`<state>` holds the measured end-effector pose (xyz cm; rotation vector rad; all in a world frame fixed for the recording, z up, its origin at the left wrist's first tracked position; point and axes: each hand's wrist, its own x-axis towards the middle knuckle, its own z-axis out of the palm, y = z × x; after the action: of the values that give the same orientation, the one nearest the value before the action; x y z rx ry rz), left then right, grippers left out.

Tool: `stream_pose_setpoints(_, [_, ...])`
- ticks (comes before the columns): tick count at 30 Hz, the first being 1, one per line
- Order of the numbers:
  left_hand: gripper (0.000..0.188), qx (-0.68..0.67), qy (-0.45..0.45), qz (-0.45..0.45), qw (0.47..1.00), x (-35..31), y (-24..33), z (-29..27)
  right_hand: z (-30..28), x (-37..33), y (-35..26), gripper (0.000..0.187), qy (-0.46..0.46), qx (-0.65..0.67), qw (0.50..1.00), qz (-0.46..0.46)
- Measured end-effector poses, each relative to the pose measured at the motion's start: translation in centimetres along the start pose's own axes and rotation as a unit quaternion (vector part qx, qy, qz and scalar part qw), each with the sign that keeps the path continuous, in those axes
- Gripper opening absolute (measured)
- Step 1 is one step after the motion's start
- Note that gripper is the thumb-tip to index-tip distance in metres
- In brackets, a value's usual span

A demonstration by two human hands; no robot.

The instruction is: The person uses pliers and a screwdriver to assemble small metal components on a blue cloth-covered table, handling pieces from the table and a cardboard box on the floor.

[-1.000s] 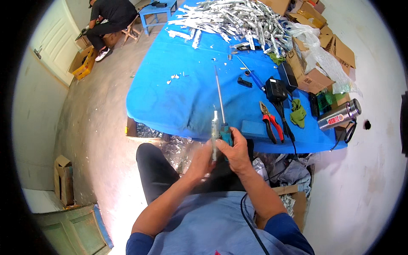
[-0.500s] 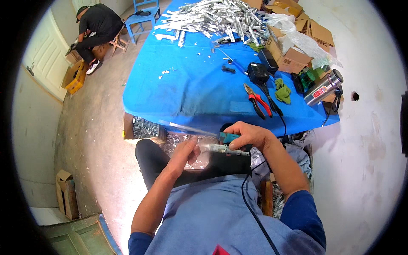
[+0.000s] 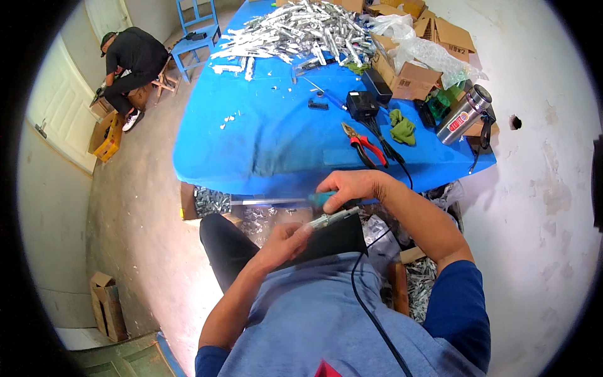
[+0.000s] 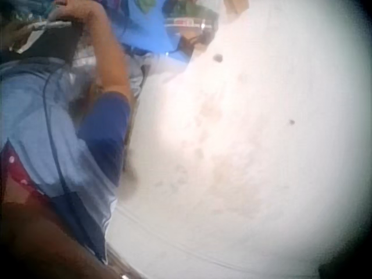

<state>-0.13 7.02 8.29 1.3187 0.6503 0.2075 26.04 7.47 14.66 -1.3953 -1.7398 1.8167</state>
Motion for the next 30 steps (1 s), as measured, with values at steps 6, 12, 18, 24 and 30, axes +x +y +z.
stream_pose_setpoints(6, [0.046, -0.067, 0.111, 0.066, 0.989, 1.5, -1.0, -0.7, 0.0, -0.1, 1.4, 0.029, 0.305, 0.052, 0.95, -0.054])
stream_pose_setpoints(12, [0.047, -0.156, 0.193, 0.083, 0.965, 3.8, 0.3, -2.6, 1.1, -2.0, 0.4, 0.035, 0.433, 0.088, 0.895, -0.062])
stream_pose_setpoints(18, [0.045, -0.226, 0.28, 0.068, 0.931, 7.1, -0.8, -5.0, 5.4, -5.0, 1.5, 0.041, 0.425, 0.008, 0.903, -0.06])
stream_pose_setpoints(24, [0.045, -0.213, 0.308, 0.073, 0.924, 8.3, -2.2, -4.9, 8.1, -6.7, 2.1, 0.041, 0.389, -0.079, 0.917, -0.042])
stream_pose_setpoints(30, [0.045, -0.177, 0.311, 0.093, 0.929, 9.4, -2.9, -4.9, 8.8, -6.6, 1.9, 0.041, 0.401, -0.109, 0.907, -0.062])
